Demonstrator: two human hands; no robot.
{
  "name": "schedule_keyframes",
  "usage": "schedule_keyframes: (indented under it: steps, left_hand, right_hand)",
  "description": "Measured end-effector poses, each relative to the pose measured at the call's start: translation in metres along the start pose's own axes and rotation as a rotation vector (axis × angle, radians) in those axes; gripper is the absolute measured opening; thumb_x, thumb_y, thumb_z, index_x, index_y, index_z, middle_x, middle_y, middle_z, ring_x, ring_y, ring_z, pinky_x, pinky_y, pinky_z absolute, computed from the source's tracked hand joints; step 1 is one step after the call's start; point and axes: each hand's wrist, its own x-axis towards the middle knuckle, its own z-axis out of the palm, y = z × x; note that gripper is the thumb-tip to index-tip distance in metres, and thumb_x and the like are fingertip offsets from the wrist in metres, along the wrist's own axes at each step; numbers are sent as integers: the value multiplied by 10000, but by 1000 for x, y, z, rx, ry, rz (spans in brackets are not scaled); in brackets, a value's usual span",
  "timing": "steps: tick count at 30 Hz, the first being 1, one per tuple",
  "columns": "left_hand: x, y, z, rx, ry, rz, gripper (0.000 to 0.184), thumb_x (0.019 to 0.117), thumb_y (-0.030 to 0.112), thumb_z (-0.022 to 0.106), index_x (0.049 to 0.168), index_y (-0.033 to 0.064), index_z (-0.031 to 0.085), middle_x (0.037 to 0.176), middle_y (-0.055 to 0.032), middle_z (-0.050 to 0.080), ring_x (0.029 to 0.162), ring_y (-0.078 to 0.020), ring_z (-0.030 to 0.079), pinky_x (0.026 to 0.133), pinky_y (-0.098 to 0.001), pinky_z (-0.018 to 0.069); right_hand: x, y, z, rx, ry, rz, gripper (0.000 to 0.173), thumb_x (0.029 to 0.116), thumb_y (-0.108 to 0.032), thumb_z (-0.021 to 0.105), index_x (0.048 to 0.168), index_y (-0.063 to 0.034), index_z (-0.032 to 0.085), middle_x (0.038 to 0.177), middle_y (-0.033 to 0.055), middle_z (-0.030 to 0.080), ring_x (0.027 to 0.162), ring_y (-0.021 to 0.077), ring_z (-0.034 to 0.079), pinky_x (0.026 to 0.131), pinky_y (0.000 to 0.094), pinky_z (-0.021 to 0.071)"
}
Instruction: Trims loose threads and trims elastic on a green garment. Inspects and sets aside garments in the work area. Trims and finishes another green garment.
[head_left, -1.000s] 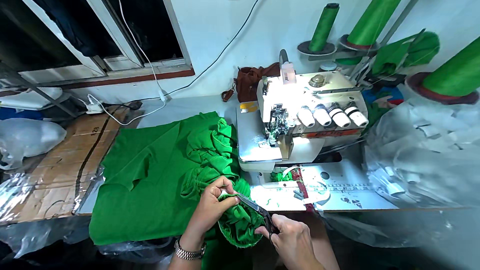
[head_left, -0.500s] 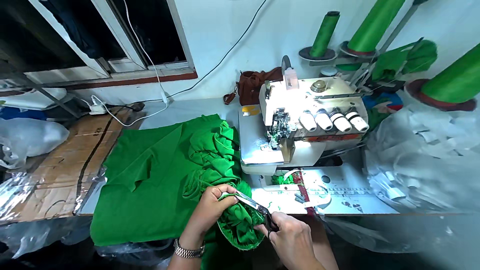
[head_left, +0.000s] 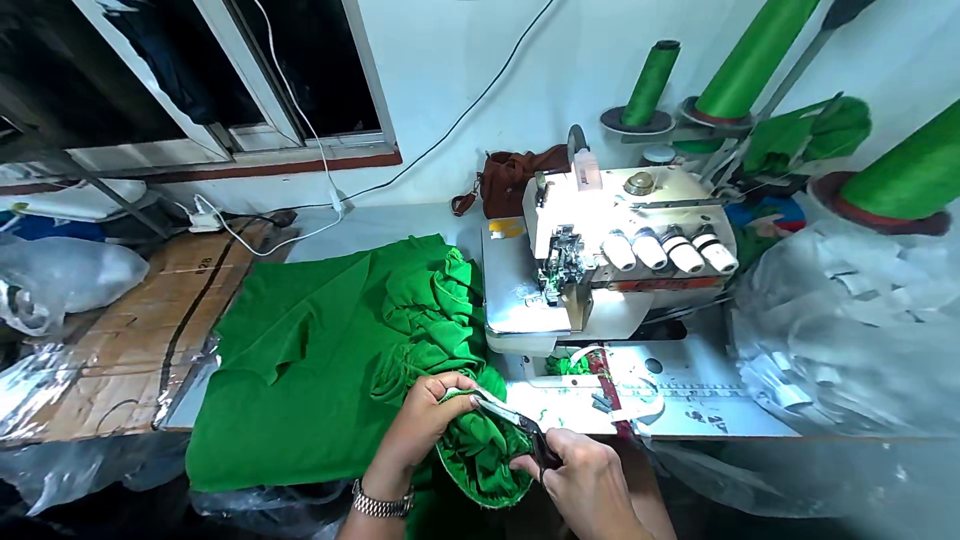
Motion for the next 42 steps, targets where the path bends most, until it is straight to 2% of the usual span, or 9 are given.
schedule_keyframes:
  steps: [2, 9, 17, 21, 32, 37, 42]
  left_hand:
    - [0, -1, 0, -8, 3, -1, 94, 917, 72, 677, 930, 37, 764, 899, -55, 743, 860, -106, 687, 807, -272, 560]
    - [-1, 2, 1, -25, 8, -4, 95, 894, 44, 674, 912, 42, 768, 873, -39, 741, 835, -87, 684, 785, -259, 560]
    - [-1, -2, 0, -13, -6, 46, 94, 889, 50, 689, 918, 43, 778, 913, -54, 754, 873, -99, 699, 823, -277, 572]
    - [-1, -1, 0, -4, -12, 49, 109, 890, 51, 687, 925, 41, 789, 938, -68, 766, 913, -114, 712, 855, -290, 573]
    - [1, -1, -6, -12, -71, 31, 139, 924, 50, 642, 947, 45, 779, 939, -24, 760, 901, -67, 696, 850, -263, 564]
    - [1, -3, -5, 5, -77, 63, 142, 922, 58, 636, 934, 52, 777, 907, 0, 754, 866, -46, 690, 825, -246, 562]
    - [0, -2, -6, -10, -57, 50, 143, 918, 53, 636, 930, 58, 779, 906, 3, 755, 869, -43, 690, 827, -246, 561]
  right_hand:
    - [1, 1, -1, -36, 8, -13, 517, 742, -585, 718, 600, -106, 584, 508, 8, 497, 437, 152, 538, 401, 333, 438]
    - [8, -1, -7, -92, 0, -40, 480, 735, -544, 730, 608, -99, 599, 508, 15, 507, 442, 174, 554, 402, 349, 441]
    - [10, -1, -11, -94, -20, -50, 491, 722, -563, 727, 599, -106, 596, 510, 17, 514, 440, 177, 557, 395, 359, 436]
    - [12, -2, -16, -104, -44, -62, 485, 747, -542, 715, 606, -91, 607, 514, 33, 530, 451, 202, 581, 404, 380, 451]
    - [10, 5, -14, -84, -54, -96, 430, 778, -472, 730, 641, -75, 636, 534, 43, 552, 466, 198, 604, 421, 367, 485]
    - [13, 2, -12, -101, -19, -86, 426, 742, -476, 754, 646, -76, 647, 554, 50, 578, 489, 220, 625, 427, 385, 497]
    - [15, -1, -10, -121, -17, -103, 414, 756, -465, 750, 658, -75, 653, 566, 50, 588, 503, 217, 631, 436, 375, 501]
